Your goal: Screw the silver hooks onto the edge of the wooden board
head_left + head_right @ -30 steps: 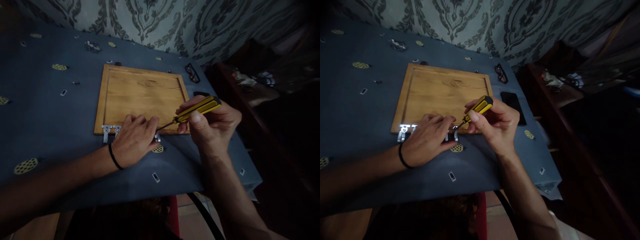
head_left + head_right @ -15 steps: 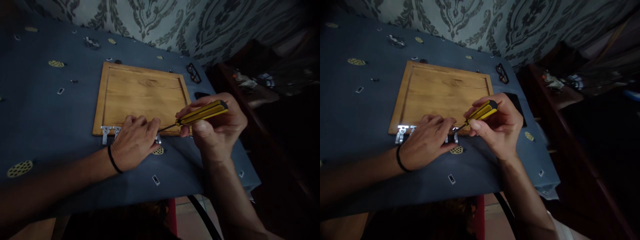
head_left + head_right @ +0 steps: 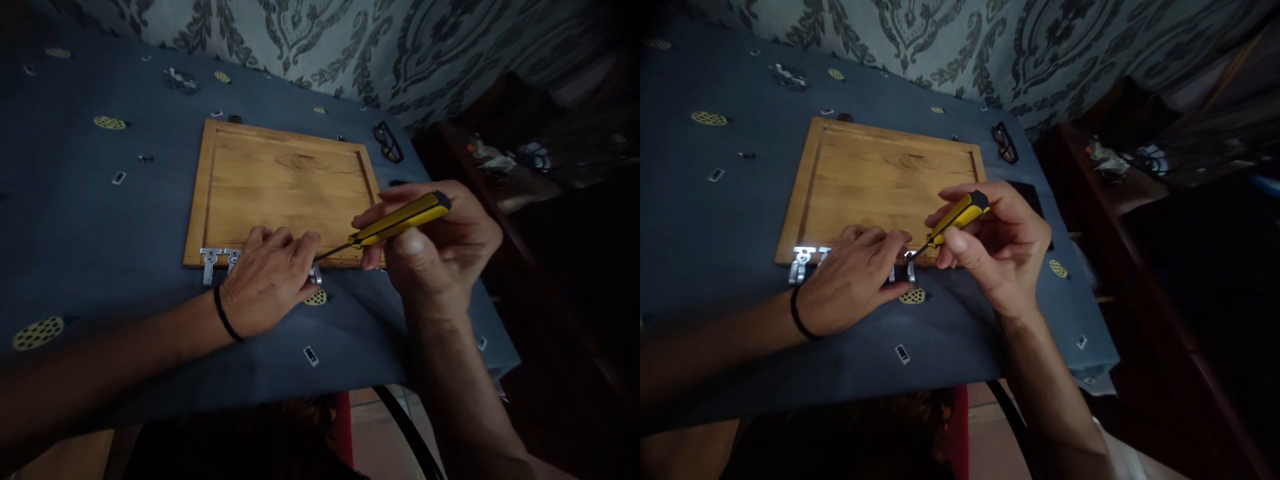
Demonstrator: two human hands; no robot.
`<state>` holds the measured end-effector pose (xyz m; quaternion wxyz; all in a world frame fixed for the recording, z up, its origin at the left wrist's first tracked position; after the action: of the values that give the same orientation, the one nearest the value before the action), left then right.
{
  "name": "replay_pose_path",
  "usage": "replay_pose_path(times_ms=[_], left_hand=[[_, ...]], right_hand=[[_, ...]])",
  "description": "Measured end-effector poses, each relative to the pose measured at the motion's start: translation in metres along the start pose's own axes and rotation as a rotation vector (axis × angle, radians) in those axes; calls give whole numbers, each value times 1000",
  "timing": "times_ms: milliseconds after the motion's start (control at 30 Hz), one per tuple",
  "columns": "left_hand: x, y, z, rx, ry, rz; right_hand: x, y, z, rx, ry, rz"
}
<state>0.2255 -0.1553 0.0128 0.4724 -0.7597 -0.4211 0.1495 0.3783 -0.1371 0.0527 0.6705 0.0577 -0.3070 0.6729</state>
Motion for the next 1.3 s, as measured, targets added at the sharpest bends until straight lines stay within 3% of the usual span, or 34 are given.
replay_pose_path(times_ms=[267,567,767,967,1200,1300], left_hand=[[-1,-1,0,-13,-7,8],[0,0,0,6,-4,16],[-1,0,0,5,-4,6],[0,0,1,1,-11,15],[0,0,1,-9,-8,25],[0,0,1,-14,-21,29]], right_hand=[[1,-1,2,53,-76,-54],[-1,-1,1,-23,-13,-7],[-2,2,1,114,-59,-9],[-4,3,2,-12,4,42],[-8,4,6,-22,-128,-188],[-9,1,9,-77,-122,-306]])
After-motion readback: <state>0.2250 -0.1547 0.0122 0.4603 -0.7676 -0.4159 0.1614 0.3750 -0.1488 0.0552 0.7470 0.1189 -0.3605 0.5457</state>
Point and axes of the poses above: each hand's wrist, its own x-axis towards the middle knuckle, its own y-axis out of the palm, z = x × y, the point moved 5 cm from there along x, towards the middle knuckle, and after that the axes turned 15 degrees about -x, right-handed, at the moved point
